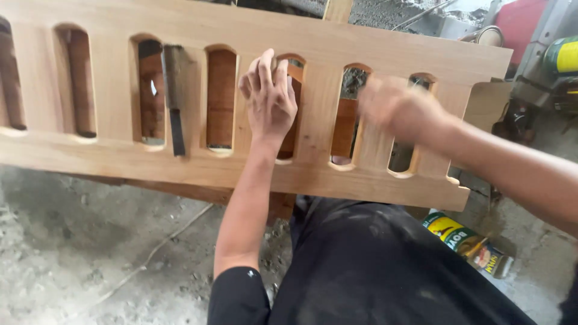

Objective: Sanding a wooden furniture component by hand with sandpaper and using a chisel for fine detail.

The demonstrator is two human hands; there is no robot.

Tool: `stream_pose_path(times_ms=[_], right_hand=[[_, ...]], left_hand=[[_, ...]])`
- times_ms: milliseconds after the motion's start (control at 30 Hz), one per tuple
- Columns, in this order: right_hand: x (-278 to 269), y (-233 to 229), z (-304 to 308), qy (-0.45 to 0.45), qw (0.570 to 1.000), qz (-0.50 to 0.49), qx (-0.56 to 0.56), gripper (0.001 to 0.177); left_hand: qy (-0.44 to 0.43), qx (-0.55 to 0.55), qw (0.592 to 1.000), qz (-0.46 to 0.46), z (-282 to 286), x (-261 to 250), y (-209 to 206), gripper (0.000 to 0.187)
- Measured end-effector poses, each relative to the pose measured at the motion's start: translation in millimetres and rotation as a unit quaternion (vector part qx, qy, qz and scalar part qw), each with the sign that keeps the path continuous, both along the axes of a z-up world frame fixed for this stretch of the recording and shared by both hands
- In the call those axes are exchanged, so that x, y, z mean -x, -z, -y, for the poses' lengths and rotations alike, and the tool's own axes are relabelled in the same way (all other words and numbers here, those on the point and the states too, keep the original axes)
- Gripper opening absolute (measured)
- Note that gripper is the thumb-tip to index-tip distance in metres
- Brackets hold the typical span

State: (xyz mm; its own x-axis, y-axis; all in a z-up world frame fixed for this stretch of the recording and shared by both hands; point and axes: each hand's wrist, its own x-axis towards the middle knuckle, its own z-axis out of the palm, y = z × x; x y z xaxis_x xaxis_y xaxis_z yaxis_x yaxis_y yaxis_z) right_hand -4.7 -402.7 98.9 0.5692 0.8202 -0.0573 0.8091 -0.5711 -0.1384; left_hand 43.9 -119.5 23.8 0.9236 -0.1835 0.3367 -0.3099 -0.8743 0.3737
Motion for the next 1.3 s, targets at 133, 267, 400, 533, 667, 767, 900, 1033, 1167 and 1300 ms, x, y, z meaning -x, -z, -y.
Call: stream_pose_path(times_ms=[133,267,400,533,667,767,900,1033,1167,1300], right_hand=[[-20.5,15.5,16.6,-0.005,0.999,-0.024,0.048,0.023],[-16.7,-10.4,-11.1,0.044,0.987,-0.016,0.153,0.024],[-28.1,-2.6,7.2,-0.047,0.998,0.017,0.044,0.025],[-17.1,-3.7,2.6,-0.041,0.998,0.039,-0.001,0.018],[-37.2,-10.6,8.1,-0.086,0.996,0.013,-0.005,0.027],[-37.2,-12.4,5.3,-0.088,0.980,0.109,0.140,0.024],[-44.5,-2.3,15.4,-0.115,0.991,0.056,0.044,0.025],[-22.8,-5.2,3.8,-0.071,0.996,-0.007,0.049,0.027],[-41.8,-16.9,8.3,-0.077,0.992,-0.001,0.098,0.031],[-34.9,-10.6,12.2,-0.058,0.979,0.065,0.182,0.045]], left_hand=[[-0.007,0.001,1.000,0.009,1.8,-7.4,1.3,0.029],[-0.003,0.008,1.000,0.006,-1.4,-0.4,-3.8,0.030],[-0.001,0.037,0.999,0.015,1.9,-6.1,-3.2,0.029],[0.000,0.042,0.999,0.022,-0.1,-1.3,-1.9,0.029],[-0.011,0.046,0.999,0.023,4.5,-4.4,-4.1,0.028],[-0.015,0.042,0.999,0.012,5.1,-3.0,-4.4,0.026],[-0.011,0.048,0.999,0.022,4.7,-6.4,-5.1,0.026],[-0.020,0.050,0.998,0.017,2.4,-1.5,-5.8,0.025],[-0.024,0.053,0.998,0.022,4.9,-5.2,1.5,0.024],[-0.022,0.048,0.998,0.019,3.5,-7.2,0.4,0.024]])
